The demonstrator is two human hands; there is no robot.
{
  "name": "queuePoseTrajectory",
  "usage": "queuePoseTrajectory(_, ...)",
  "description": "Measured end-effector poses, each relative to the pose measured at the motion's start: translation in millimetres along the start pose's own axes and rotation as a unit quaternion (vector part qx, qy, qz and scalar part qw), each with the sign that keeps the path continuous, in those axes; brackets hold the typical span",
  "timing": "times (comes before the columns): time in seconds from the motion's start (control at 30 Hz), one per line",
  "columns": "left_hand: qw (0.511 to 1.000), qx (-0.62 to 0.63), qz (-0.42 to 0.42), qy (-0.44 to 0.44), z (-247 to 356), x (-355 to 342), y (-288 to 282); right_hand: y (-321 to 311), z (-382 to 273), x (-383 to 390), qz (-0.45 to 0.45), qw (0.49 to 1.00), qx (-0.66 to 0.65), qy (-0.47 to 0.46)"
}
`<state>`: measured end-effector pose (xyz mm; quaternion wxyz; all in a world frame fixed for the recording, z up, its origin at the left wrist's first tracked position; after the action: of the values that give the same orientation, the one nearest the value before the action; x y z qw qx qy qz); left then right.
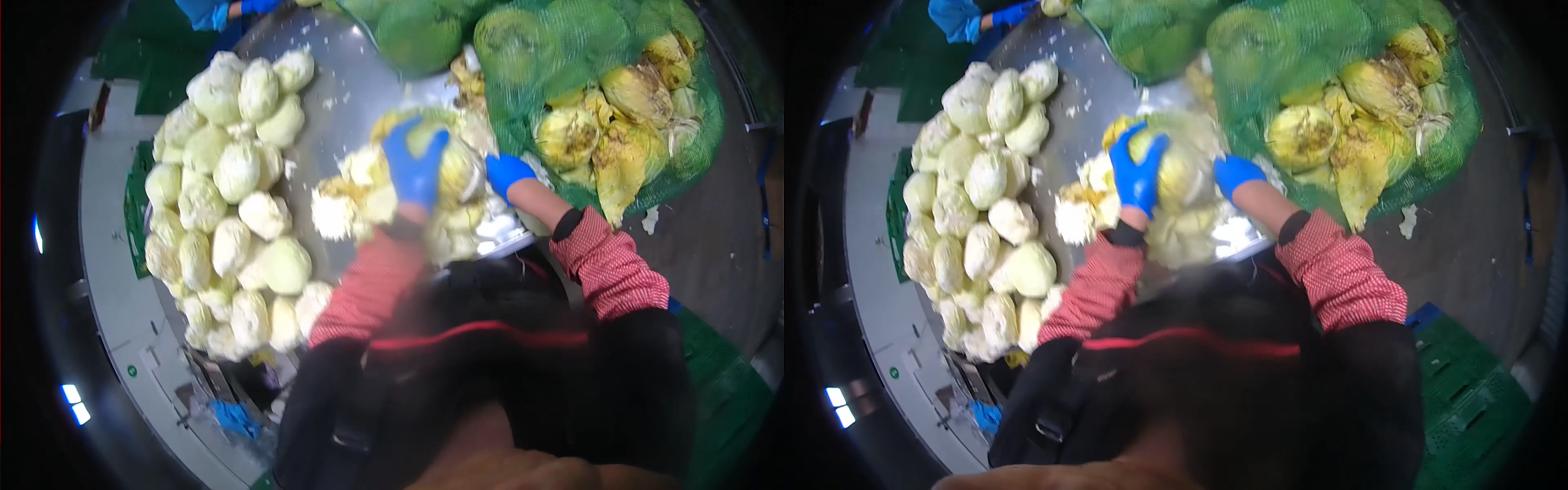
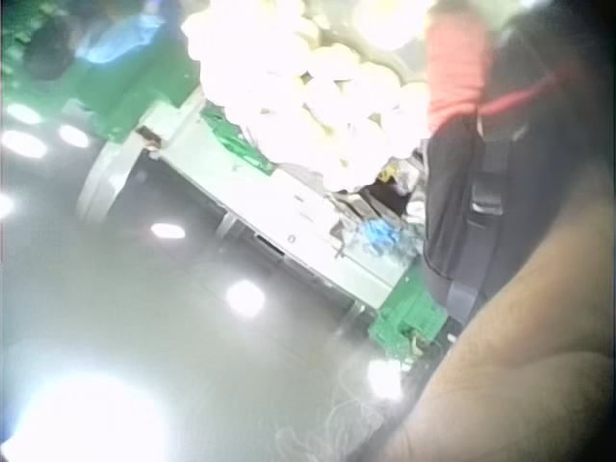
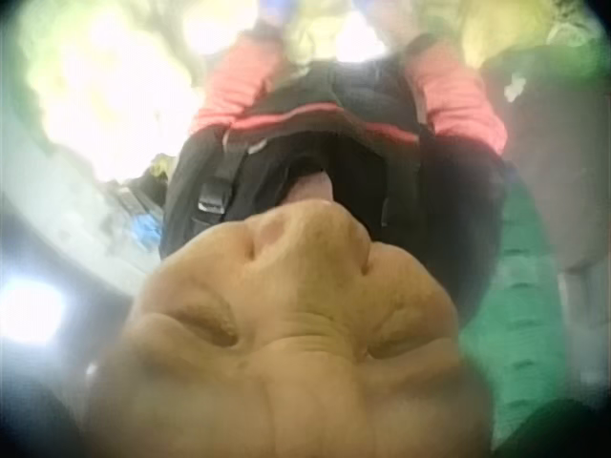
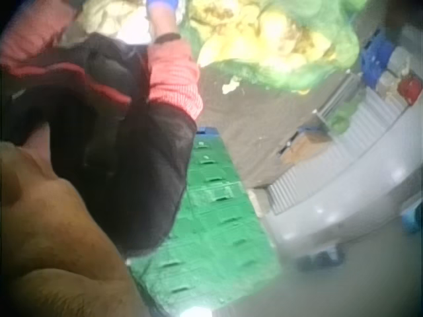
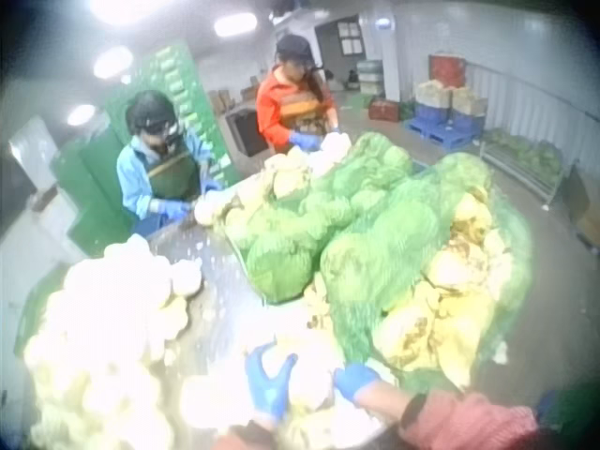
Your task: The person trims and peels outer leaves from heads of cabbage using a knife and their hands at a metal table, placing the cleaned heads into a pile.
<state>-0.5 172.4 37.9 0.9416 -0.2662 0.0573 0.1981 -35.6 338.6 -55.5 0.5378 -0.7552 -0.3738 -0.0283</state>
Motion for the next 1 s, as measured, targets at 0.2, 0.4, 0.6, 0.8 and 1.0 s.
queuePoseTrajectory(0.2, 0.957, 0.238, -0.095, -0.134, -51.8, -9.7, -27.5, -56.2, -37.0, 60.5, 0.013, 0.996, -0.089, 0.008)
queuePoseTrajectory(0.4, 0.973, 0.189, -0.125, -0.054, -41.9, 13.7, -27.5, -36.9, -37.4, 11.8, 0.105, 0.983, -0.149, 0.030)
queuePoseTrajectory(0.6, 0.905, 0.319, -0.106, -0.259, -50.7, 40.7, -63.7, -17.2, -31.0, 5.1, 0.013, 0.964, -0.264, 0.026)
queuePoseTrajectory(0.8, 0.946, 0.243, -0.117, -0.181, -56.2, 32.7, -59.3, -42.5, -74.1, 19.0, 0.056, 0.988, -0.135, -0.044)
queuePoseTrajectory(1.0, 0.972, 0.145, -0.073, -0.170, -58.4, 58.0, -58.1, -43.5, -79.1, -6.7, 0.053, 0.988, -0.069, -0.129)
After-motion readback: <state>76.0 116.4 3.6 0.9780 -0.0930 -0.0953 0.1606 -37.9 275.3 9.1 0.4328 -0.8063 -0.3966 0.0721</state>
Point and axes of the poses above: each hand's wrist, its own x-axis away from the middle knuckle, its own y-axis out of the palm, z = x × y, the point moved 7 cm from there along -x, towards the middle knuckle, and after that the axes turned 7 degrees about -z, right-handed, at the moved point
